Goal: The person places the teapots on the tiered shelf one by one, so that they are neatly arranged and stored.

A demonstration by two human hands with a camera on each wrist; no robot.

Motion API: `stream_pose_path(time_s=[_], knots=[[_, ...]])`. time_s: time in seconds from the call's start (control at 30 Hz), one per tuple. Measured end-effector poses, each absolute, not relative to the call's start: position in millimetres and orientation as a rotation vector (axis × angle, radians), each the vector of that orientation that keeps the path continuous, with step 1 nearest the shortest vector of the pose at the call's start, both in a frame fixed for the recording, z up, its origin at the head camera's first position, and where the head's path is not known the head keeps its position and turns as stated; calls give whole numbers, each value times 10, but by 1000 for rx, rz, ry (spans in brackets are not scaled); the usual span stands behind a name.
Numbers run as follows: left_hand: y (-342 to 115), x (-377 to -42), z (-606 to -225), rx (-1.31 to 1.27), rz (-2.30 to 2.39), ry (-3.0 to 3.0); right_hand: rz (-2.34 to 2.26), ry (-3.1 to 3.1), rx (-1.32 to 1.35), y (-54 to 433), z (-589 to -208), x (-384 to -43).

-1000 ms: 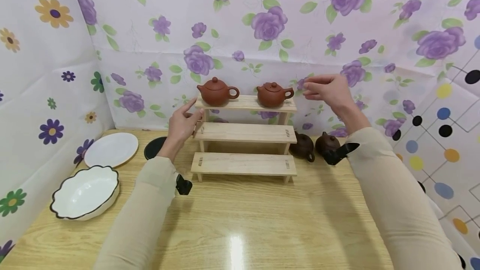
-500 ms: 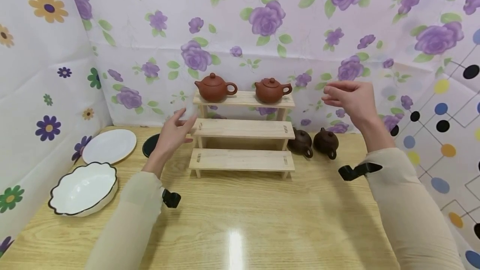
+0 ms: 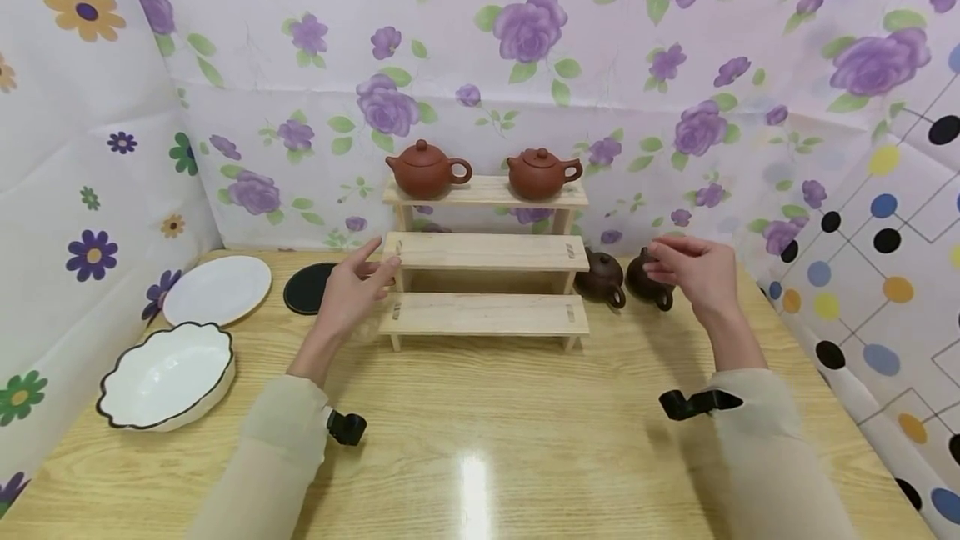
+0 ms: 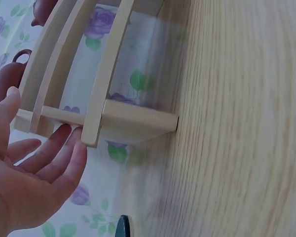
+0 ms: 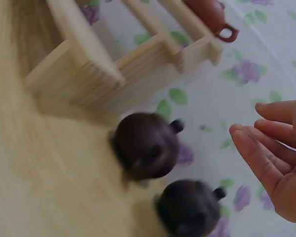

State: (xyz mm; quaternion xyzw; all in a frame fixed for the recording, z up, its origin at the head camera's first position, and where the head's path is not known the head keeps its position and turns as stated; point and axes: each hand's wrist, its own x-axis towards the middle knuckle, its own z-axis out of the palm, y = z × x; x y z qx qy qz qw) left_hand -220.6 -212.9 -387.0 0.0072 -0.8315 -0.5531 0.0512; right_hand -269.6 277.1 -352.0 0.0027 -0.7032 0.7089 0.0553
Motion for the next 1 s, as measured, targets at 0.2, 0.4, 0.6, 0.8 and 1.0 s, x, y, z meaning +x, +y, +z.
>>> stream_pose_path(time_s=[0.2, 0.4, 0.6, 0.8, 1.0], knots=[[-2103, -2185, -3941, 80, -1584, -2514, 2099, -2235, -82, 2776, -3821, -2655], [-2048, -2194, -4030, 102, -1662, -2379, 2075, -2301, -171, 2742, -4016, -2636], [-1978, -2202, -4093, 100, -1730, -2310, 1912, -2418, -261, 2708, -4155, -2627], [-1953, -2223, -4130, 126, -1758, -2257, 1867, -2467, -213, 2695, -4213, -2647], [-1970, -2212, -4152, 174, -1726, -2251, 1884, -2473, -177, 2641, -4241, -2634]])
